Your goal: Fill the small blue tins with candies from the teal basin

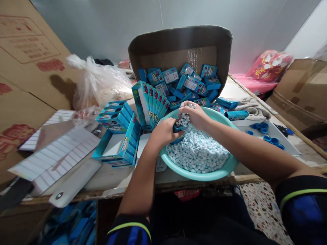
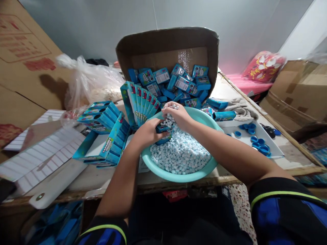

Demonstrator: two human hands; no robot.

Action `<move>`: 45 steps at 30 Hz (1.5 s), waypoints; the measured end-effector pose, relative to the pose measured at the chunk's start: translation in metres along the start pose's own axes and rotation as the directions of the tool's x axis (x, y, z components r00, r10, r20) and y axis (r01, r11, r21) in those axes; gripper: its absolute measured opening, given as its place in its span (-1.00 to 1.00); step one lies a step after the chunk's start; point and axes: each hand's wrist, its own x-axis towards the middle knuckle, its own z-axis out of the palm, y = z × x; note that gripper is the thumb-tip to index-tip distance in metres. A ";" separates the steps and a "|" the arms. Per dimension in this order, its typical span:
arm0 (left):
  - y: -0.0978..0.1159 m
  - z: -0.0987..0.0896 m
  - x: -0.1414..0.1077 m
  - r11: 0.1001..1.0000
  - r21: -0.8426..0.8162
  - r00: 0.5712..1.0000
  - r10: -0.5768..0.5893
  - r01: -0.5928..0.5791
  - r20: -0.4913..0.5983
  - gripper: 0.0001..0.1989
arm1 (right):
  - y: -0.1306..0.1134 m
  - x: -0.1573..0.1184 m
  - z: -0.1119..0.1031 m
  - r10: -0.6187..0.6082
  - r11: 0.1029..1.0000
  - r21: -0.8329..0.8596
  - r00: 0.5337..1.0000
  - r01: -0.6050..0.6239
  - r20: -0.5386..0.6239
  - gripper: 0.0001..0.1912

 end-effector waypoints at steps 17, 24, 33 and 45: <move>0.003 -0.003 -0.001 0.994 -0.085 0.974 -0.084 0.067 -0.212 -0.58 | 0.002 0.001 -0.003 -0.148 0.917 -0.335 0.965 0.216 0.217 -0.78; 0.000 -0.003 -0.001 0.989 -0.099 0.954 -0.136 0.113 -0.268 -0.55 | 0.004 0.001 -0.008 -0.283 0.664 -0.606 0.898 0.437 0.338 -0.85; 0.002 -0.003 -0.001 0.985 -0.118 0.953 -0.150 0.123 -0.263 -0.53 | 0.010 0.009 -0.016 -0.282 0.630 -0.685 0.929 0.367 0.239 -0.84; 0.003 -0.010 -0.006 0.957 -0.186 0.939 -0.261 0.222 -0.224 -0.59 | -0.020 0.022 0.009 0.002 0.186 -0.932 0.949 0.311 0.316 -0.80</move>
